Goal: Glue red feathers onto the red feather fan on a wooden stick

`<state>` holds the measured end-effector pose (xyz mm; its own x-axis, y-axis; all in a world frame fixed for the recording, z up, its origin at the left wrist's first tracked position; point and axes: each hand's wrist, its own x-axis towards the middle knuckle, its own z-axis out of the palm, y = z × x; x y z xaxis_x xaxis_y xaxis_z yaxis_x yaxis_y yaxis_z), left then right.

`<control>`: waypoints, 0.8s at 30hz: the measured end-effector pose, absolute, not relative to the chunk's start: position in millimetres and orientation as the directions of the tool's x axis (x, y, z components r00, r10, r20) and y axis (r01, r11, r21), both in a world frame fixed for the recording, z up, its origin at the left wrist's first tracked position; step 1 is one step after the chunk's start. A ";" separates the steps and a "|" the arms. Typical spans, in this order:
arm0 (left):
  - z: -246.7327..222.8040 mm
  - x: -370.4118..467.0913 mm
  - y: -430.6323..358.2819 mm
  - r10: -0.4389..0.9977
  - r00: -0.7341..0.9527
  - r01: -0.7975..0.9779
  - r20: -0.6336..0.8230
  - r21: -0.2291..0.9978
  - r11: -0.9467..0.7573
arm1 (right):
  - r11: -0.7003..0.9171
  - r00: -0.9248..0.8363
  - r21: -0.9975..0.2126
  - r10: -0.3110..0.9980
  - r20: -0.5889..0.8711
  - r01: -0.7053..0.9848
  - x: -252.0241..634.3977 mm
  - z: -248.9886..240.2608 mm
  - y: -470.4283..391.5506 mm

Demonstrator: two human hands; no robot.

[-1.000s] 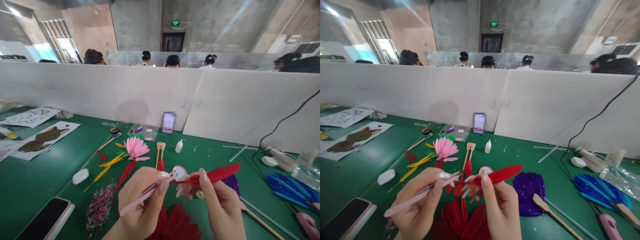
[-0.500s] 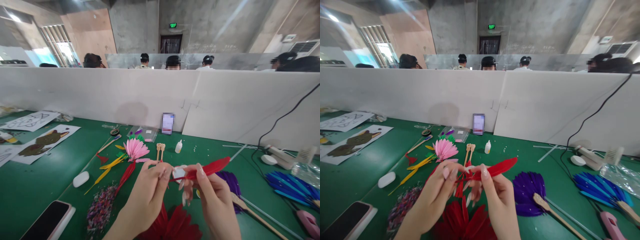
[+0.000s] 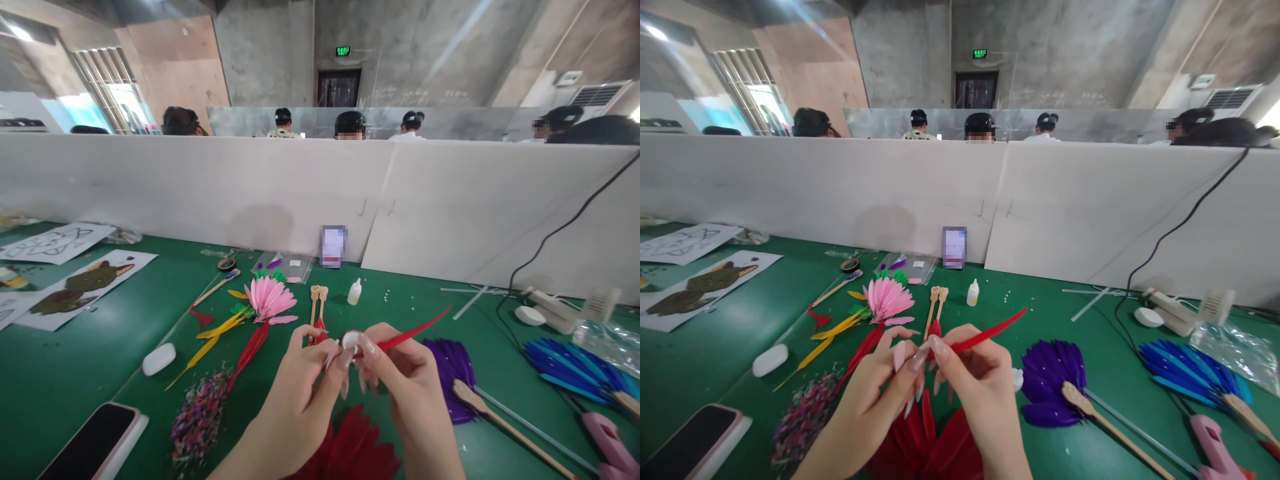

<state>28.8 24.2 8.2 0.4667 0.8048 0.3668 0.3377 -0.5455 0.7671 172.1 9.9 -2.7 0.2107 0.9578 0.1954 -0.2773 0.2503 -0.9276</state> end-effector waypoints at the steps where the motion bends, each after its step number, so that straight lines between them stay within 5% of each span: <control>1: 8.7 28.9 24.0 0.814 0.457 0.325 0.359 0.784 -0.529 | 0.239 0.207 -0.927 0.961 0.183 -0.290 173.0 -2.7 9.8; 12: 15.9 33.3 21.4 0.856 0.366 0.216 0.365 0.862 -0.459 | 0.221 0.283 -0.918 0.951 0.128 -0.328 180.6 0.4 10.7; 17: 16.8 35.4 20.4 0.866 0.296 0.125 0.402 0.883 -0.452 | 0.289 0.448 -0.870 0.889 0.089 -0.399 182.5 1.2 9.0; 20: 13.0 35.2 16.8 0.908 0.279 0.076 0.311 0.936 -0.344 | 0.377 0.543 -0.819 0.834 0.098 -0.432 181.8 4.1 10.2; 24: 9.8 35.7 10.3 0.955 0.248 0.003 0.162 0.986 -0.168 | 0.384 0.407 -0.801 0.893 0.194 -0.460 175.8 4.1 11.0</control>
